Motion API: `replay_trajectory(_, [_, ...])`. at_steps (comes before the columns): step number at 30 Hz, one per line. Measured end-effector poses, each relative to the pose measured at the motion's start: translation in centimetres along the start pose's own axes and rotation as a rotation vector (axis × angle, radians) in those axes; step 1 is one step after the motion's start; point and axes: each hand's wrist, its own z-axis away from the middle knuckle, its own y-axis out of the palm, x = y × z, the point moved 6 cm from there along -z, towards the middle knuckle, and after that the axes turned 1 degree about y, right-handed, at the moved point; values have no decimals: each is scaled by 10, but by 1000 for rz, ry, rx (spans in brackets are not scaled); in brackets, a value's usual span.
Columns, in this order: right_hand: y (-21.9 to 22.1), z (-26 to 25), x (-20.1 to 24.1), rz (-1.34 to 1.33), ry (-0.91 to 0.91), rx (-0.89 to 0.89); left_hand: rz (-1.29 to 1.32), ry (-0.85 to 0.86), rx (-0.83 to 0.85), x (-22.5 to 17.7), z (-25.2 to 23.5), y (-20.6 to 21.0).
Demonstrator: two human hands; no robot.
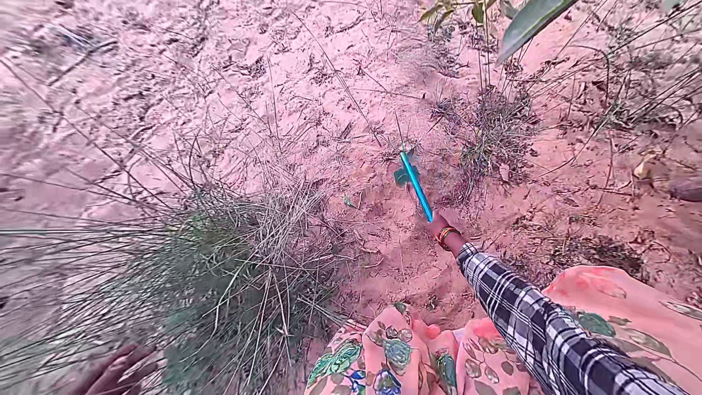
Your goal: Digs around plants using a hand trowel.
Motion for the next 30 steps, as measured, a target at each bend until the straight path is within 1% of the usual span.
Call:
replay_trajectory(1, [11, 9, -2, 27, 14, 29, -43, 101, -21, -39, 12, 26])
replay_trajectory(2, [21, 22, -1, 31, 16, 20, -57, 264, -37, -74, 24, 50])
replay_trajectory(4, [40, 52, -5, -35, 16, -52, 26, 672, -63, -139, 52, 94])
replay_trajectory(5, [48, 63, -8, -89, 19, -85, 95, 844, -42, -167, 64, 112])
replay_trajectory(6, [49, 69, -6, -135, 10, -106, 175, 968, 5, -190, 72, 125])
replay_trajectory(7, [44, 69, -1, -171, -15, -123, 241, 1047, 70, -210, 75, 136])
replay_trajectory(9, [18, 71, 14, -205, -85, -171, 332, 1141, 251, -245, 64, 159])
replay_trajectory(10, [0, 74, 25, -213, -131, -220, 355, 1150, 367, -264, 53, 176])
replay_trajectory(11, [-20, 80, 39, -218, -187, -286, 366, 1121, 457, -284, 39, 198])
replay_trajectory(12, [-40, 85, 52, -224, -253, -364, 368, 1039, 504, -300, 22, 224])
replay_trajectory(13, [-59, 91, 65, -236, -316, -443, 339, 928, 504, -310, -1, 253])
replay_trajectory(14, [-77, 99, 76, -258, -370, -520, 253, 811, 468, -314, -27, 287])
replay_trajectory(15, [-92, 106, 85, -283, -406, -582, 123, 725, 437, -312, -54, 326])
replay_trajectory(16, [-104, 110, 90, -308, -427, -620, -35, 675, 438, -305, -80, 367])
replay_trajectory(18, [-117, 112, 87, -350, -439, -681, -463, 642, 525, -273, -118, 445])
replay_trajectory(19, [-118, 109, 77, -369, -434, -726, -716, 610, 571, -250, -128, 478])
replay_trajectory(20, [-114, 105, 61, -385, -418, -774, -915, 554, 597, -225, -133, 506])
replay_trajectory(21, [-107, 98, 41, -395, -382, -811, -1020, 486, 586, -201, -132, 526])
replay_trajectory(22, [-97, 91, 17, -394, -323, -840, -1032, 435, 564, -182, -123, 540])
replay_trajectory(25, [-71, 78, -70, -313, -50, -873, -881, 462, 472, -136, -108, 568])
replay_trajectory(26, [-65, 73, -98, -269, 45, -857, -838, 454, 452, -134, -106, 570])
replay_trajectory(28, [-53, 66, -155, -199, 227, -795, -738, 396, 422, -145, -102, 571])
replay_trajectory(30, [-47, 62, -202, -179, 379, -674, -711, 380, 413, -162, -99, 581])
